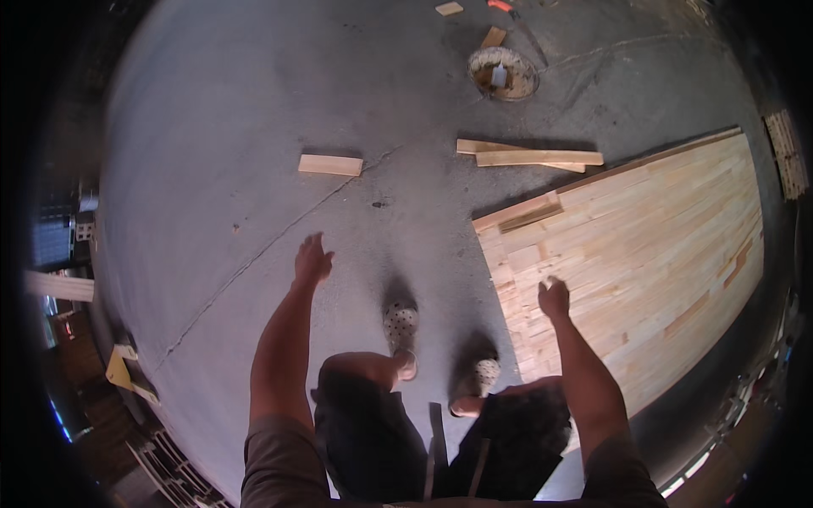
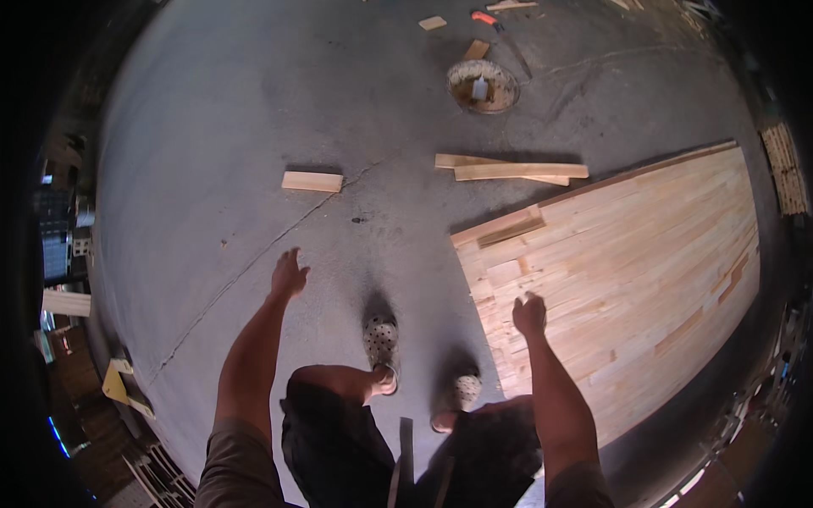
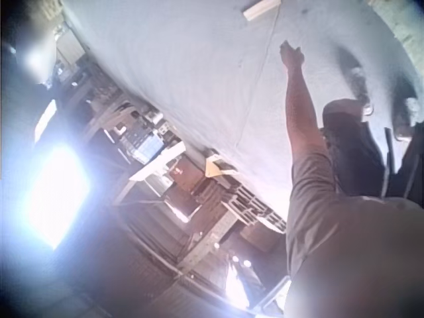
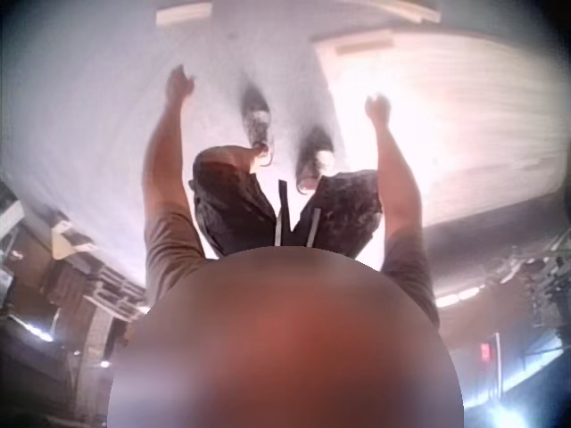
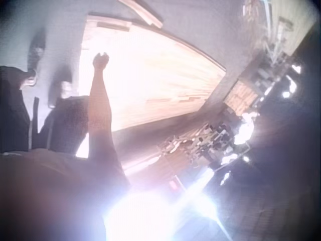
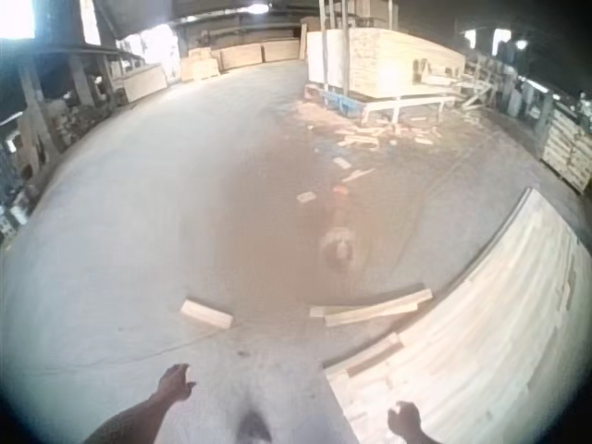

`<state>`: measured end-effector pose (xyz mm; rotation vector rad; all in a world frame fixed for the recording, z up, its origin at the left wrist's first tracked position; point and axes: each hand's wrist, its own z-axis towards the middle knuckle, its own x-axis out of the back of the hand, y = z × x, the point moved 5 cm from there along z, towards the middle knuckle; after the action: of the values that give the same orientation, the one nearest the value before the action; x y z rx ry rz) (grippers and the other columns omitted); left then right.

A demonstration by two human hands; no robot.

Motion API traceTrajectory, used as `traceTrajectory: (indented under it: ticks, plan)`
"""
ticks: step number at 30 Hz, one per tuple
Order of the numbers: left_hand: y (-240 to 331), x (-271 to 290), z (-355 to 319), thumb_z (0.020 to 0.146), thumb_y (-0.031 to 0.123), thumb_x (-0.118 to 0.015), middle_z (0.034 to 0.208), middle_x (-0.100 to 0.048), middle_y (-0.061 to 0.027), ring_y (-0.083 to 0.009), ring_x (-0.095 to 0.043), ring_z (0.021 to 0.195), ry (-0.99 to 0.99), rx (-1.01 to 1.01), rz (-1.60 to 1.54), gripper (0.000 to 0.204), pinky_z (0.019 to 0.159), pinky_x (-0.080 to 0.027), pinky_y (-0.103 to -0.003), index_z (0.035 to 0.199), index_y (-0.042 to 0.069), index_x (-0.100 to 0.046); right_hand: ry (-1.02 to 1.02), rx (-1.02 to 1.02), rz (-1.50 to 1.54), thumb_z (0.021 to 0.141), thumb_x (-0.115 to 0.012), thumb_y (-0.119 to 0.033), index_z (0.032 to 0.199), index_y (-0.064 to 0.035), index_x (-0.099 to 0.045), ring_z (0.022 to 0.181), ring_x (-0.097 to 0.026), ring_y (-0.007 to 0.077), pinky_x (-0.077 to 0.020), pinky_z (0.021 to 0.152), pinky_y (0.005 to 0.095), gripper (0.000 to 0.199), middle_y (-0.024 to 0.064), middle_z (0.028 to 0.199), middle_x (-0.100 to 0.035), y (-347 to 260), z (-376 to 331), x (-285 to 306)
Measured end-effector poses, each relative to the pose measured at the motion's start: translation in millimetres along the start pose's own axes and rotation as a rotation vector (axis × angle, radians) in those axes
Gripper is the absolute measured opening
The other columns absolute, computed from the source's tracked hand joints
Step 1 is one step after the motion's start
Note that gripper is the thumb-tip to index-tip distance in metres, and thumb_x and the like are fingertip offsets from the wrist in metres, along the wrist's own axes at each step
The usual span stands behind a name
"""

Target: The person kneels on the floor and uses a small wooden stick to apply a filler substance from a metal bowl into the gaps between planks on a large wooden board. They then use a white cloth to wipe the surface, removing excess filler.

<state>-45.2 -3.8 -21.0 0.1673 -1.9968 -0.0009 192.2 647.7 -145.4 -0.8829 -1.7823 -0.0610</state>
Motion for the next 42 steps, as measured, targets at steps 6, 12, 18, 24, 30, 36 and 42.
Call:
traceTrajectory:
  ticks: [6,12,18,24,30,36,42]
  plan:
    - [-26.9,-59.0,249.0,0.09,0.013,-0.089,0.175,-0.046,-0.0175,-0.0408,-0.05,0.156,0.28,-0.29,0.113,0.096,0.122,-0.049,-0.055,0.172,0.014,-0.039,0.465,-0.252,-0.362,0.113,-0.064,-0.031,0.158,0.0003,-0.057,0.154,-0.05,0.045,-0.0462,0.122,0.0582,0.055,0.0275,0.163,-0.056,45.9,139.2,-108.7]
    - [-45.1,-93.0,397.9,0.087,0.017,-0.095,0.179,-0.037,-0.0191,-0.0425,-0.044,0.161,-0.005,-0.383,0.504,0.115,0.123,-0.047,-0.06,0.18,0.021,-0.028,0.924,-0.288,-0.127,0.108,-0.064,-0.03,0.153,-0.0041,-0.063,0.146,-0.054,0.038,-0.0423,0.121,0.0561,0.052,0.0126,0.161,-0.057,48.5,157.5,-77.6]
    - [42.8,-98.1,315.9,0.097,0.018,-0.087,0.144,-0.054,-0.0237,-0.0517,-0.057,0.132,0.218,-0.53,0.312,0.06,0.103,-0.054,-0.063,0.146,0.007,-0.054,0.832,-0.346,-0.007,0.108,-0.061,-0.027,0.155,-0.0043,-0.059,0.142,-0.053,0.043,-0.0404,0.12,0.0588,0.052,0.0151,0.161,-0.054,40.0,158.2,-57.3]
    - [346.3,-139.1,167.9,0.101,0.029,-0.085,0.137,-0.06,-0.0232,-0.0468,-0.066,0.123,0.065,-1.146,-0.062,0.061,0.097,-0.062,-0.057,0.147,0.002,-0.054,0.835,-0.317,-0.002,0.109,-0.059,-0.025,0.155,-0.0023,-0.058,0.146,-0.051,0.042,-0.0389,0.121,0.0592,0.051,0.0149,0.161,-0.053,42.0,156.3,-56.1]
    - [560.6,-225.5,100.7,0.096,0.031,-0.088,0.13,-0.064,-0.0261,-0.0458,-0.065,0.12,0.193,-1.198,-0.23,0.065,0.099,-0.058,-0.053,0.141,-0.008,-0.063,0.779,-0.325,0.05,0.108,-0.06,-0.025,0.156,-0.0012,-0.057,0.151,-0.047,0.042,-0.0354,0.125,0.0598,0.054,0.0167,0.164,-0.05,44.3,161.8,-61.1]
    - [566.2,-285.1,88.4,0.091,0.03,-0.092,0.128,-0.064,-0.0256,-0.0451,-0.061,0.121,0.267,-1.114,-0.194,0.069,0.105,-0.052,-0.055,0.141,-0.01,-0.068,0.793,-0.31,0.082,0.107,-0.059,-0.027,0.149,-0.0006,-0.063,0.155,-0.044,0.0438,-0.0344,0.126,0.0616,0.05,0.0196,0.167,-0.048,49.6,166.9,-65.3]
    - [574.7,-305.5,98.2,0.09,0.029,-0.093,0.13,-0.064,-0.0259,-0.0453,-0.059,0.124,0.294,-1.082,-0.245,0.071,0.107,-0.05,-0.056,0.143,-0.01,-0.067,0.79,-0.302,0.079,0.106,-0.06,-0.023,0.157,0.0018,-0.056,0.152,-0.046,0.0434,-0.0354,0.125,0.0606,0.056,0.0181,0.164,-0.05,51.5,170.5,-68.8]
